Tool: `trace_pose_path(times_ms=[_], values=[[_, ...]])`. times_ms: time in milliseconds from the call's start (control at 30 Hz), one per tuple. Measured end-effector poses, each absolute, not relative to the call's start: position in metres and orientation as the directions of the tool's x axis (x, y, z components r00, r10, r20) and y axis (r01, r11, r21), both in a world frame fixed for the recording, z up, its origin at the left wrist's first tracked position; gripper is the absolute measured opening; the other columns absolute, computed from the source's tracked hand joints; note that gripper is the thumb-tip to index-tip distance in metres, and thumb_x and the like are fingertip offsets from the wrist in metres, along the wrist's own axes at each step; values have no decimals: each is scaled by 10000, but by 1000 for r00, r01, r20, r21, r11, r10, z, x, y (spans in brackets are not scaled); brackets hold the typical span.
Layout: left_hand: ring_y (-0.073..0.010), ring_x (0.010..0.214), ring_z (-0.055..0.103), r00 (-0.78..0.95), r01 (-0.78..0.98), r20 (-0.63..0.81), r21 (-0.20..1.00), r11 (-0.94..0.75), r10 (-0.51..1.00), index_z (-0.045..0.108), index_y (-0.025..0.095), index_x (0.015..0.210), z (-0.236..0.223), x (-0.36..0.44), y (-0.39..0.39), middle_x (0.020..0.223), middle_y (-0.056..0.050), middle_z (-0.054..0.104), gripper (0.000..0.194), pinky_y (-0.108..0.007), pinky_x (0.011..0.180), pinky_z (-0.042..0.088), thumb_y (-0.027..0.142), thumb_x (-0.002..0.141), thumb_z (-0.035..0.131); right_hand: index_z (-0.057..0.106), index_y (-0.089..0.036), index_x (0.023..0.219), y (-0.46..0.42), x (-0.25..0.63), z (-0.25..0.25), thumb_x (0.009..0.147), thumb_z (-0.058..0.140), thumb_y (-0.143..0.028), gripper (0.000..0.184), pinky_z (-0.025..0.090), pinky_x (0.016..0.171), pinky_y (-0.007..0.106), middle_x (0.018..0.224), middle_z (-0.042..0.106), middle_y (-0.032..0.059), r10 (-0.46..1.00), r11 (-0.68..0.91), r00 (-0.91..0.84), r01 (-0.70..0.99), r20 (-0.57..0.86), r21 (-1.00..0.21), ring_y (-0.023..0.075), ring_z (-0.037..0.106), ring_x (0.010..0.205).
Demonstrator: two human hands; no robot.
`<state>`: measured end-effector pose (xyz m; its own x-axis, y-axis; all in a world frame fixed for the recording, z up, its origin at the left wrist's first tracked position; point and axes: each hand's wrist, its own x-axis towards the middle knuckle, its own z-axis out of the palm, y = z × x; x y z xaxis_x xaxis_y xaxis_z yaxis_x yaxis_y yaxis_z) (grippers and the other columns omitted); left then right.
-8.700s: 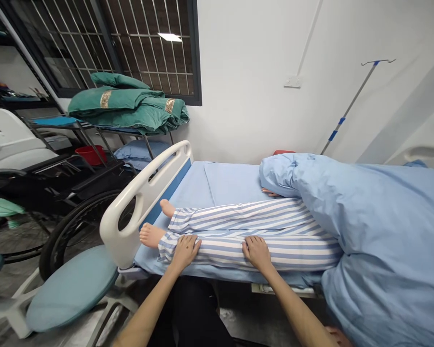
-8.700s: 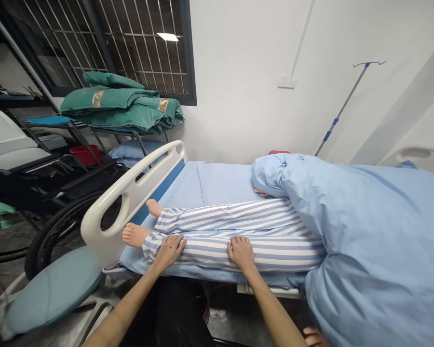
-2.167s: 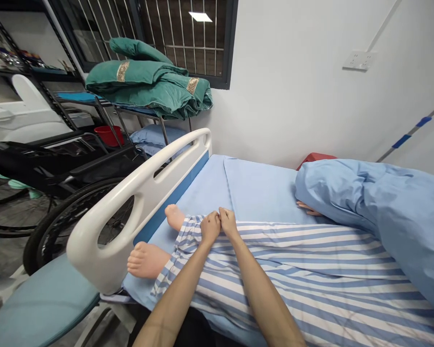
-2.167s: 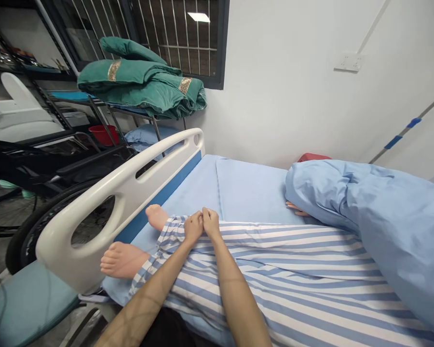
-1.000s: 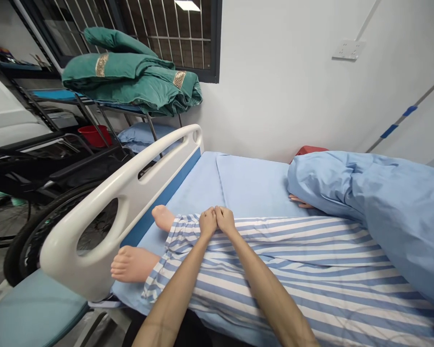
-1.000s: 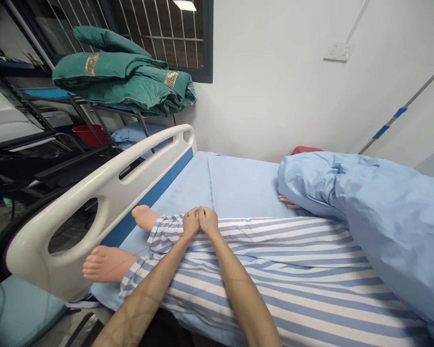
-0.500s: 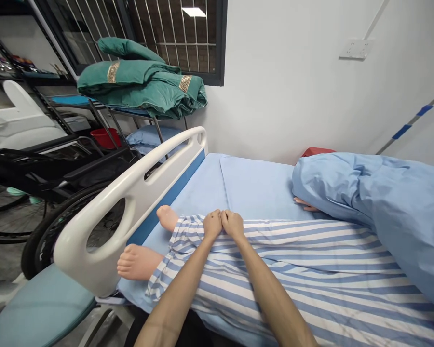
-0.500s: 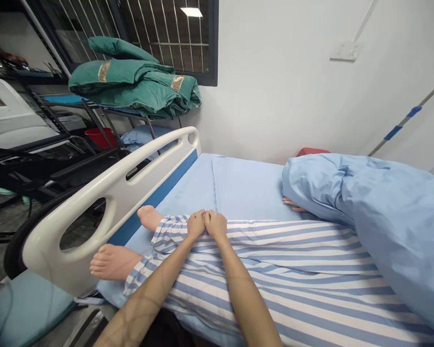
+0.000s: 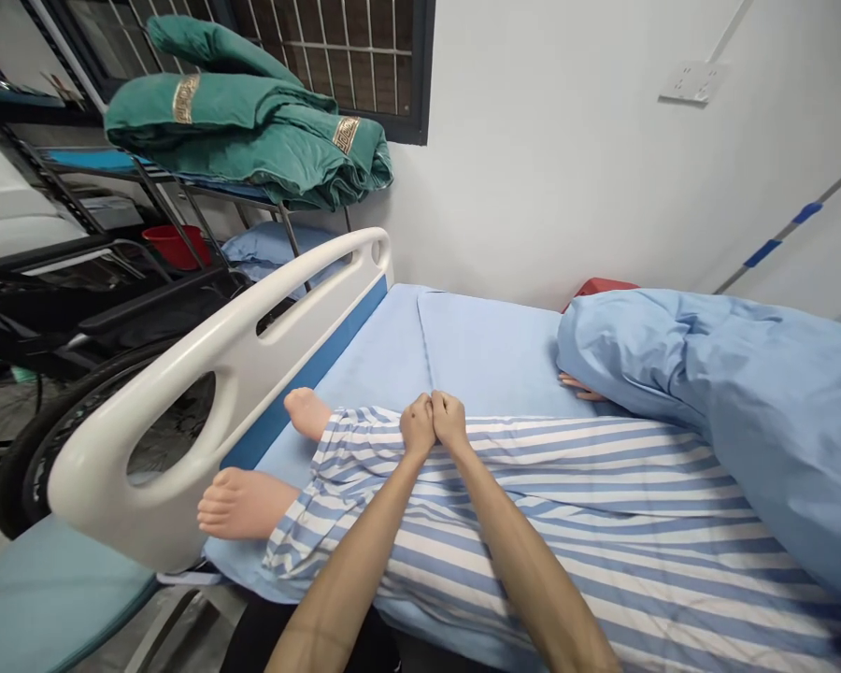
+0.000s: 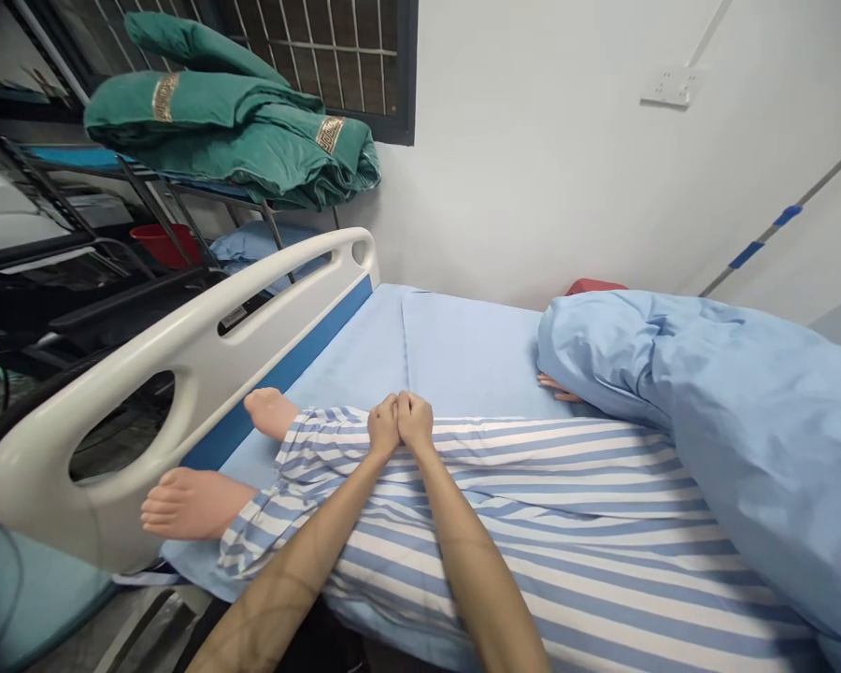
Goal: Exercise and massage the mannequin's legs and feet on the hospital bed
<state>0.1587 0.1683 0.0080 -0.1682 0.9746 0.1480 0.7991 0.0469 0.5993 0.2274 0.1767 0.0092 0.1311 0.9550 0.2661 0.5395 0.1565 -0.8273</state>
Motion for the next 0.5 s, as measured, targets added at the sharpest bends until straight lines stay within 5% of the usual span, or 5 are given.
trace_pose_path(times_ms=[233, 500], values=[[-146, 756, 586, -148, 784, 197, 621, -6, 969, 588, 202, 836, 10, 156, 167, 818, -43, 680, 215, -251, 644, 317, 254, 890, 387, 644, -168, 757, 176, 235, 37, 913, 342, -332, 378, 317, 612, 256, 775, 675, 91, 985, 163, -121, 869, 119, -467, 171, 566, 698], [-147, 739, 572, -135, 776, 157, 630, 6, 978, 567, 210, 747, 9, 155, 168, 774, -30, 664, 258, -254, 627, 303, 266, 895, 364, 615, -191, 671, 171, 237, 15, 913, 315, -338, 413, 283, 573, 236, 683, 650, 33, 978, 106, 27, 788, 207, -606, 133, 522, 629]])
